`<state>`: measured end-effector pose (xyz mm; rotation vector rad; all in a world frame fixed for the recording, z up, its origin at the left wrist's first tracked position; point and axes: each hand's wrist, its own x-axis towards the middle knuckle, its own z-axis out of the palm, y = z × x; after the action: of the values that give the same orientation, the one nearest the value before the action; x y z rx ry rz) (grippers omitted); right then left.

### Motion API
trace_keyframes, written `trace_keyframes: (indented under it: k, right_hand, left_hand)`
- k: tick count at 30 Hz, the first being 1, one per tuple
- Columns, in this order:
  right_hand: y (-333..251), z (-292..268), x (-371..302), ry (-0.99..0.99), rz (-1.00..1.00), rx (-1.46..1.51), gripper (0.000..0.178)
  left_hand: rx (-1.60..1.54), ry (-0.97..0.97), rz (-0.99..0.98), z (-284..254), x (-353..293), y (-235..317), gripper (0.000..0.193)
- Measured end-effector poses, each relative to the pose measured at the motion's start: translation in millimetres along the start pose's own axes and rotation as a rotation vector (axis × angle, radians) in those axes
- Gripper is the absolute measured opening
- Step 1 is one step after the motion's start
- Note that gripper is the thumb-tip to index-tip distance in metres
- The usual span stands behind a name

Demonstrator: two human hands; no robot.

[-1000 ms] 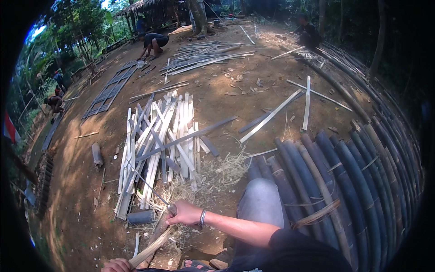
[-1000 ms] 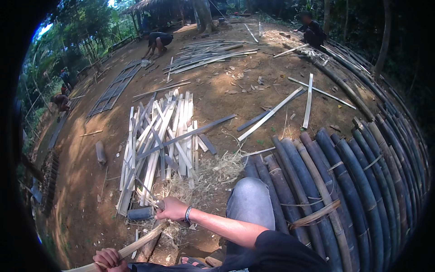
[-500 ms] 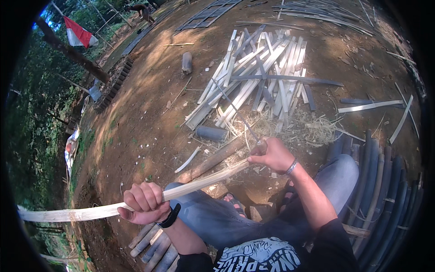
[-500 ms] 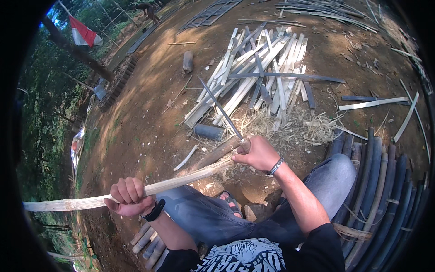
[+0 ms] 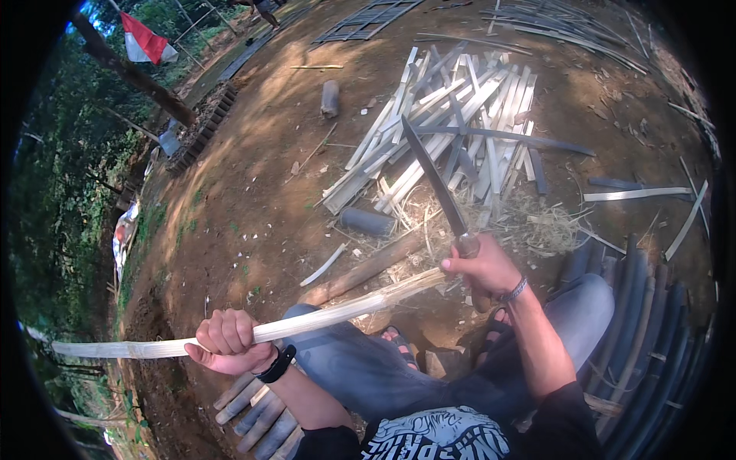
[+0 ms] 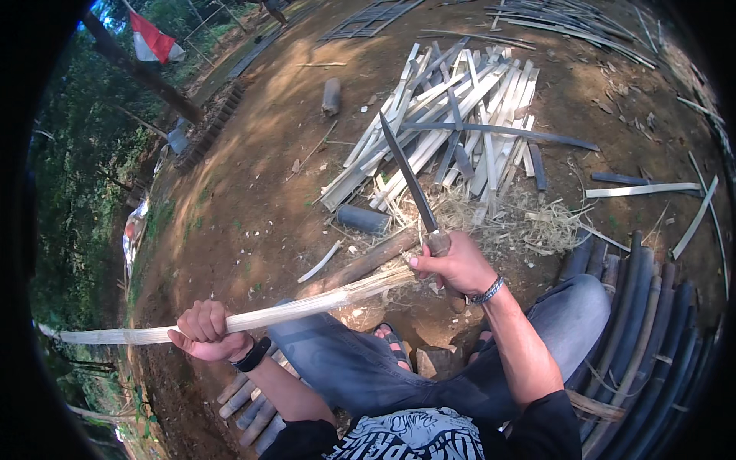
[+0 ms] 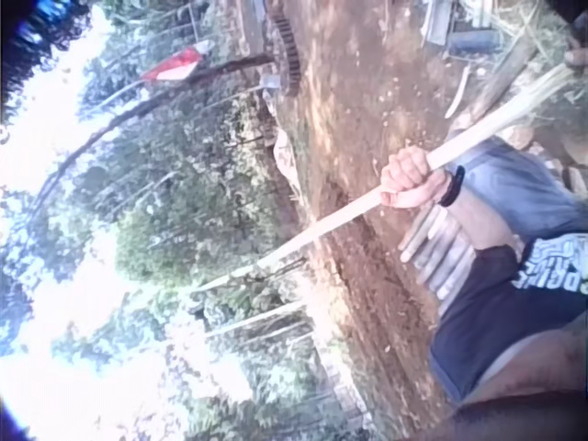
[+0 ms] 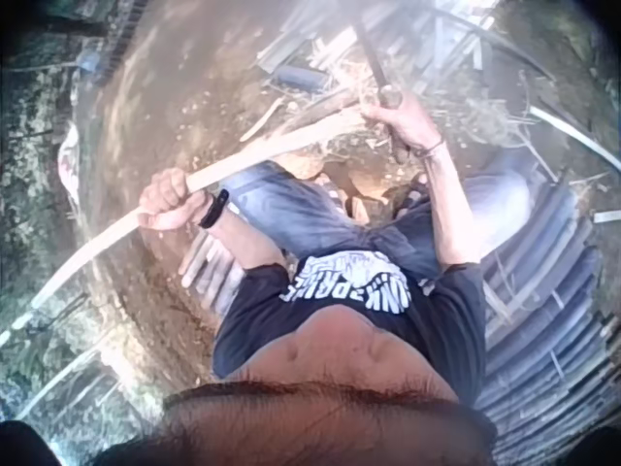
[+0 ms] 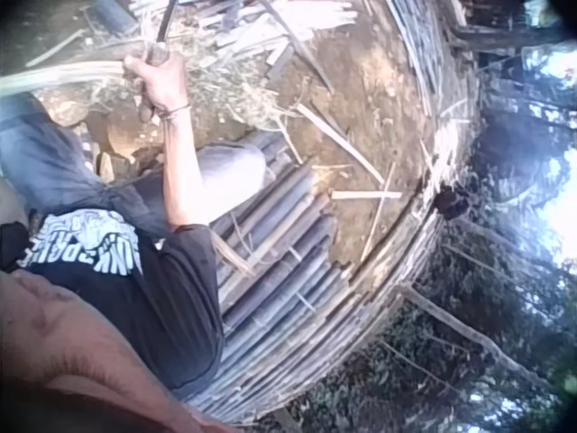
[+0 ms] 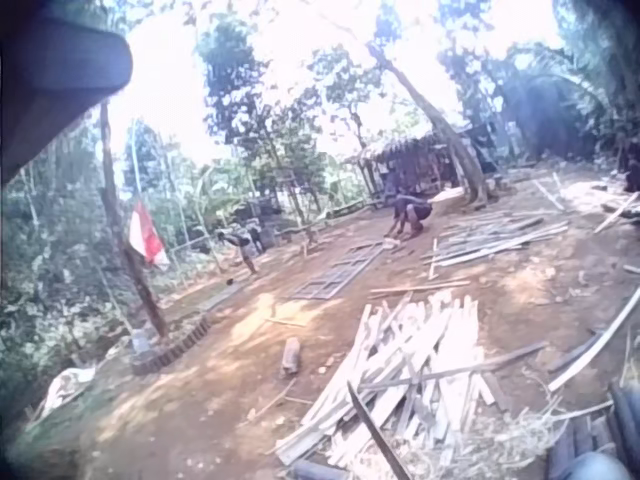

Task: The person shaves a strip of bamboo using a machete while sitting on a pile of bamboo poles.

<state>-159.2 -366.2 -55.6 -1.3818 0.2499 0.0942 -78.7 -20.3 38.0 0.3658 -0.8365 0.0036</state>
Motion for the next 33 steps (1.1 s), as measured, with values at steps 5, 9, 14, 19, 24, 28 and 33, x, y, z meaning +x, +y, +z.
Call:
trace_keyframes:
  k: [5, 9, 14, 19, 24, 28, 33]
  right_hand:
    - [10, 1, 3, -0.006, -0.031, 0.136, 0.022]
    - [10, -2, 3, -0.044, -0.009, 0.167, 0.024]
    - [9, -3, 3, -0.063, -0.005, 0.149, 0.025]
    - [10, -1, 4, -0.016, -0.027, 0.14, 0.024]
    - [22, 1, 11, 0.016, -0.032, 0.13, 0.022]
    - [28, 3, 14, 0.027, -0.035, 0.105, 0.021]
    - [39, 8, 21, 0.046, -0.116, 0.081, 0.017]
  left_hand:
    - [-0.023, 0.091, 0.028, -12, -3, 2, 0.049]
    - [-0.022, 0.152, 0.002, -21, -5, 3, 0.048]
    - [-0.02, 0.173, -0.035, -28, -8, 3, 0.044]
    - [0.06, 0.258, 0.011, -27, -9, 0, 0.046]
    - [0.135, 0.235, 0.013, -17, -8, 1, 0.047]
    - [0.133, 0.246, 0.007, -10, -8, -2, 0.047]
    - [0.193, 0.247, 0.01, -2, -10, -3, 0.046]
